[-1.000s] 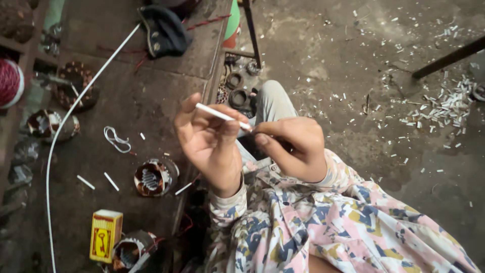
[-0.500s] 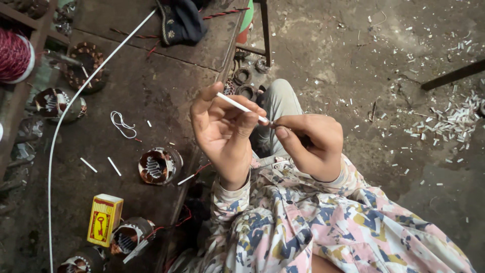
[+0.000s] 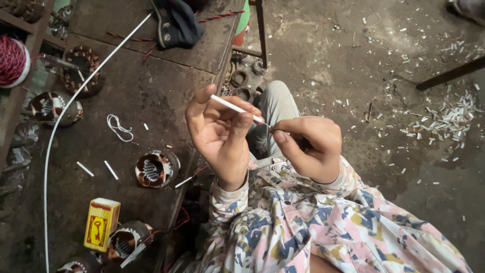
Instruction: The person sits on the floor and works on small electrical components, likely motor stators. They strip the ends of white and red wires, twist them together, and insert the connections into the slots of the copper-wound stator.
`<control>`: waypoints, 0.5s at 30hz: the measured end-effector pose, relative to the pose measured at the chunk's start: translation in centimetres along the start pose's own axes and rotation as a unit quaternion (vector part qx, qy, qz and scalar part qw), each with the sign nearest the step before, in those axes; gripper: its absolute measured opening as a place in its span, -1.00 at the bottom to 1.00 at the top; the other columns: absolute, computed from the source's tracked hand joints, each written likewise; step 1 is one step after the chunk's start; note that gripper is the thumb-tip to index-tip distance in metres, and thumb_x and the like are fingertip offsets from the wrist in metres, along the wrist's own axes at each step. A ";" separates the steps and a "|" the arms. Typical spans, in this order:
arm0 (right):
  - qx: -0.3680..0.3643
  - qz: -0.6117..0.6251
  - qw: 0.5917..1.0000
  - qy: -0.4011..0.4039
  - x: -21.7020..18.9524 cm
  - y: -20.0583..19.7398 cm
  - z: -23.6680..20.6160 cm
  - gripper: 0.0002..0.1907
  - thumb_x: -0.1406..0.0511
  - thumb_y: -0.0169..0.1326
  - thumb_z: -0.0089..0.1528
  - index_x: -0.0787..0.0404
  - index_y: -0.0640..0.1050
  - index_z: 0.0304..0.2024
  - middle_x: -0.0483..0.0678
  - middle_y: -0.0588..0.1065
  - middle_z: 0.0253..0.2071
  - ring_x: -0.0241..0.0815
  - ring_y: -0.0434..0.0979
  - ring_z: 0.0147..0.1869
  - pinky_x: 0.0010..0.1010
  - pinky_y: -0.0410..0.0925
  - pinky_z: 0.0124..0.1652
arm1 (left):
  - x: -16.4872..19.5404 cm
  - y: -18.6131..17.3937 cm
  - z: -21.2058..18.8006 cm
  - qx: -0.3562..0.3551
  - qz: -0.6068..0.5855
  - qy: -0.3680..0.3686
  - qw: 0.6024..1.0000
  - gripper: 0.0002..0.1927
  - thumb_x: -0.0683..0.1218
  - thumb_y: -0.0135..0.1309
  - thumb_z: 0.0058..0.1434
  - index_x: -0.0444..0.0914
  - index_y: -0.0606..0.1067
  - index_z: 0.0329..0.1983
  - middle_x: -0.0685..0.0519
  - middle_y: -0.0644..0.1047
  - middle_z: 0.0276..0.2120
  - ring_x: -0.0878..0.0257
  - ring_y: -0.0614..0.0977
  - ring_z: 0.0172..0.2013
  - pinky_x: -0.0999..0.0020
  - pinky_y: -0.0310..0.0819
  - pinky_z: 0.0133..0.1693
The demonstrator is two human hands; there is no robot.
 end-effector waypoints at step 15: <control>0.041 0.117 0.987 0.100 2.3 0.8 -1.9 -0.82 0.45 0.18 0.35 0.31 0.44 -0.07 -0.12 0.51 -0.40 -0.43 0.47 -0.37 -0.56 0.28 -0.38 | -0.5 1.4 0.0 -0.030 0.082 -0.019 0.996 -0.38 -0.31 0.25 0.30 -0.32 0.27 0.37 -0.11 0.60 -0.17 0.22 0.65 -0.22 0.40 0.57 -0.14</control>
Point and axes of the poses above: each hand's wrist, its own z-axis towards the middle knuckle, its own y-axis out of the palm, x = y × z, the point moved 5 cm from there along z, towards the middle knuckle
